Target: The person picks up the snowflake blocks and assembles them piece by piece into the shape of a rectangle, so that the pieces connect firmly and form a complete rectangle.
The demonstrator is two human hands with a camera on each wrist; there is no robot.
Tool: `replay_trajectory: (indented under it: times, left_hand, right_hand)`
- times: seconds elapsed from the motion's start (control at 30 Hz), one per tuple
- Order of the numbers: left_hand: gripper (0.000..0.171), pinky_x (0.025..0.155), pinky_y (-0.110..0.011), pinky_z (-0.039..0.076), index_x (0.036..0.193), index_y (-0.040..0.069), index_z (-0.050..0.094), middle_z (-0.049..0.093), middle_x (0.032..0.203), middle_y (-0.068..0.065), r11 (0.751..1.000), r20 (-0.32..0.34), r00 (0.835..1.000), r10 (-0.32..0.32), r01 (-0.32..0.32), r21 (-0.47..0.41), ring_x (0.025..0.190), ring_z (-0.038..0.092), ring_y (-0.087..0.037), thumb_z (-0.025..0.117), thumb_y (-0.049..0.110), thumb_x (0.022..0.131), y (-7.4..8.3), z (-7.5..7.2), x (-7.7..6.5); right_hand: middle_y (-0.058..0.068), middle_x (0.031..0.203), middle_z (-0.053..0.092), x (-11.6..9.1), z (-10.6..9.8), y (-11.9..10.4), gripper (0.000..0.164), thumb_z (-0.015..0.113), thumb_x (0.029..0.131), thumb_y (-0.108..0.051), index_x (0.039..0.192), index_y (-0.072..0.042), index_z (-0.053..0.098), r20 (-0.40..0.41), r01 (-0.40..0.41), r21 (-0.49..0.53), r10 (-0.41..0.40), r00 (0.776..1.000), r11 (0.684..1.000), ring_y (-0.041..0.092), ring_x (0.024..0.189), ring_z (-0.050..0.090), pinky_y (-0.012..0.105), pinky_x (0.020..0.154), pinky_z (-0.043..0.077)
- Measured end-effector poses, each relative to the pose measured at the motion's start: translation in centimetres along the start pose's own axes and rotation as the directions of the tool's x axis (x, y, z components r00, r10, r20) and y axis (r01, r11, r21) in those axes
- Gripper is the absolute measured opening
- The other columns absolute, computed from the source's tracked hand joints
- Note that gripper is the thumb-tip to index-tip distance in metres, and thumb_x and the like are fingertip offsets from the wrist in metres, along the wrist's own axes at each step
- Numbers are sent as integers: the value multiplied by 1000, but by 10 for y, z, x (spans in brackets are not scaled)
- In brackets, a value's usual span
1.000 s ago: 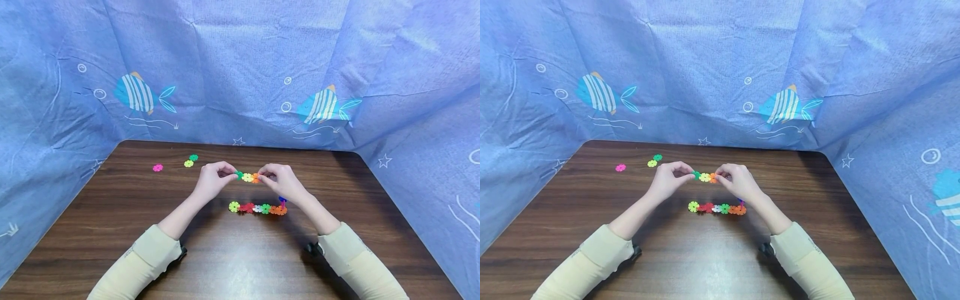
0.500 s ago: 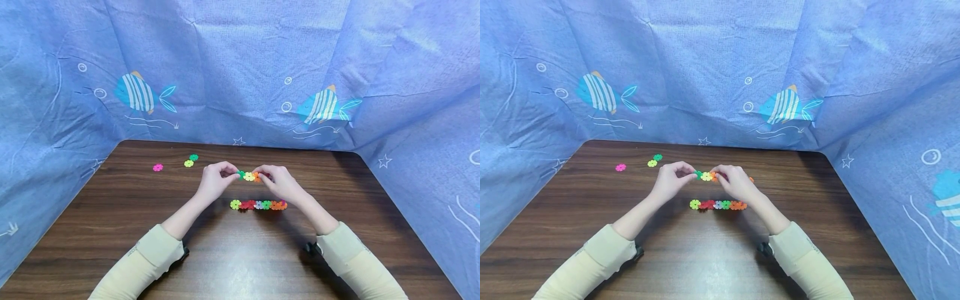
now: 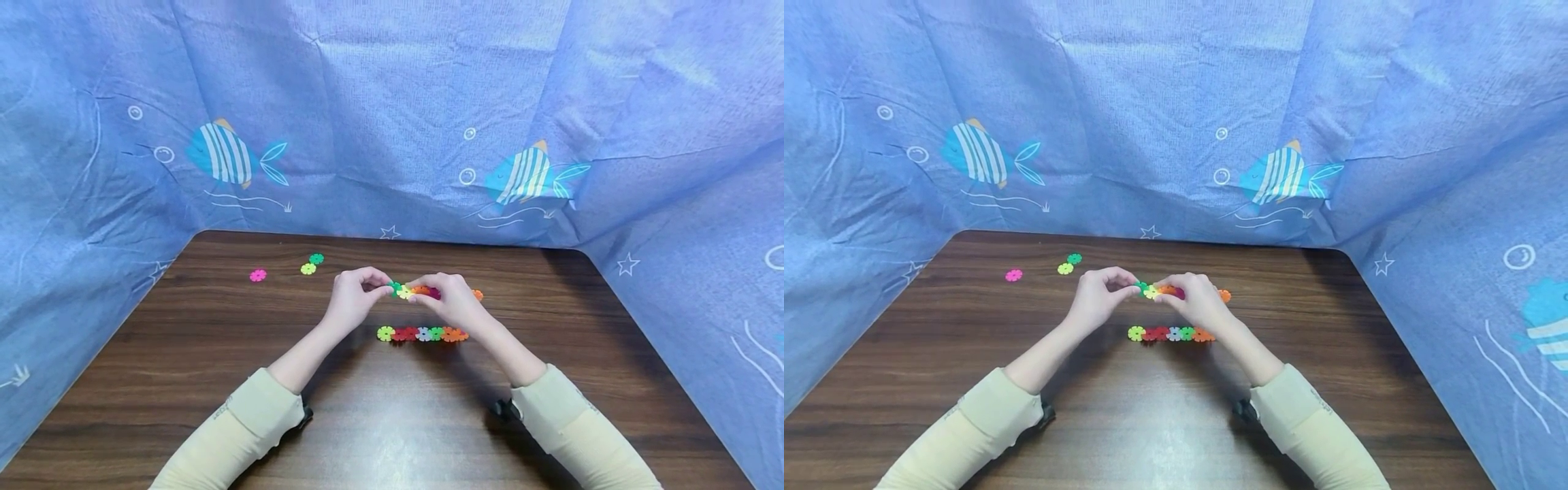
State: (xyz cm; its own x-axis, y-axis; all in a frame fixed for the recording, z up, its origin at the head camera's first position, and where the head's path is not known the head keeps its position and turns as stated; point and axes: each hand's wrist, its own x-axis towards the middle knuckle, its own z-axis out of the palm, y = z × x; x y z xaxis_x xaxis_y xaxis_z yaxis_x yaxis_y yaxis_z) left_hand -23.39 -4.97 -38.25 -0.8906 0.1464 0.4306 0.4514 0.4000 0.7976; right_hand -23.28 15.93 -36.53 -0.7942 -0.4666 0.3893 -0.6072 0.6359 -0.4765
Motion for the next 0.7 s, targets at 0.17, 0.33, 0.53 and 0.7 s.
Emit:
replay_trajectory:
  times: [0.17,0.33,0.53,0.7]
  left_hand:
    - [7,57,-22,51,83,7,72,72,75,-3,998,0,999,-47,47,-28,67,67,-22,75,13,80,0,1,0]
    - [8,59,-23,53,84,6,71,72,77,-5,994,22,997,-80,82,-78,69,69,-26,75,12,81,-3,2,2]
    - [16,69,-25,55,94,6,71,73,88,-6,998,81,996,-44,47,-29,79,69,-16,76,13,80,-10,-4,7]
    - [23,74,-29,55,100,5,70,73,94,-6,999,105,993,-44,41,26,84,69,-17,75,14,80,-16,-18,11]
  right_hand:
    - [1,91,73,1,0,-2,21,74,82,-21,100,-12,74,8,-12,26,12,1000,1000,11,63,48,29,57,46]
    - [0,84,71,3,-1,-4,22,72,84,-23,103,-13,73,38,-41,25,40,998,999,13,54,40,23,52,37]
    - [1,82,71,7,-4,-2,18,71,85,-21,101,-12,73,56,-70,14,69,996,997,11,59,47,24,55,42]
    - [6,73,69,9,-9,5,14,69,87,-19,99,-11,72,105,-155,47,149,983,987,13,59,53,25,53,43]
